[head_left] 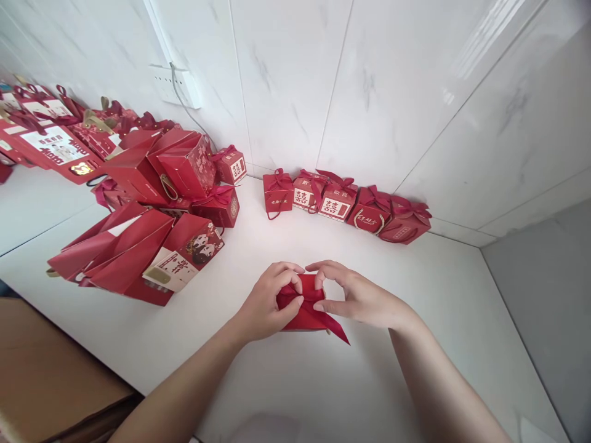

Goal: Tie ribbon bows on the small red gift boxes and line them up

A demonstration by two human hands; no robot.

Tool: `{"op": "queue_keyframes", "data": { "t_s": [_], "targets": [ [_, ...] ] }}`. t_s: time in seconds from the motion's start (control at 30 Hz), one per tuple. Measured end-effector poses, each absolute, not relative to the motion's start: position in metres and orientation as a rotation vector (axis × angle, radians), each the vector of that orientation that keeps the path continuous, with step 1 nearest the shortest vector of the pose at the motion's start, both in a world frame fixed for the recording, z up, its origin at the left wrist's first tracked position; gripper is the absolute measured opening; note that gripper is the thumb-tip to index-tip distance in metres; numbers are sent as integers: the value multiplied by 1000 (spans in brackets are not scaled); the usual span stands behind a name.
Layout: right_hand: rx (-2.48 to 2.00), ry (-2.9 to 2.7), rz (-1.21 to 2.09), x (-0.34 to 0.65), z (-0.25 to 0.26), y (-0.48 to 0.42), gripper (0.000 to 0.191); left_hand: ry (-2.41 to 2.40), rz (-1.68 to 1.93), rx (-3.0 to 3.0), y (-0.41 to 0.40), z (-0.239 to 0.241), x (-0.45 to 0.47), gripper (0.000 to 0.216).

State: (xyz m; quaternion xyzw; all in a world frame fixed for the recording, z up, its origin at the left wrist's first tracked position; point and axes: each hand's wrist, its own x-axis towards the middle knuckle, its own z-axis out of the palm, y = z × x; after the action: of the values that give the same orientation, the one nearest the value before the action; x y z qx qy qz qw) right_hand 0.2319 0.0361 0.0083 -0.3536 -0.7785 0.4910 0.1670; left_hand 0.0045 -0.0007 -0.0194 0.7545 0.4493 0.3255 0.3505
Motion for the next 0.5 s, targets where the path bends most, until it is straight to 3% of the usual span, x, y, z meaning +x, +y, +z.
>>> {"op": "queue_keyframes", "data": {
  "t_s": [0.23,0.5],
  "targets": [
    [-895,-2187,1525,227,4,39,12,1175,810,1990,1,-21,3,13],
    [-901,-2105,1649,226,4,43,24,1215,787,1955,3,-22,3,13]
  ]
}}
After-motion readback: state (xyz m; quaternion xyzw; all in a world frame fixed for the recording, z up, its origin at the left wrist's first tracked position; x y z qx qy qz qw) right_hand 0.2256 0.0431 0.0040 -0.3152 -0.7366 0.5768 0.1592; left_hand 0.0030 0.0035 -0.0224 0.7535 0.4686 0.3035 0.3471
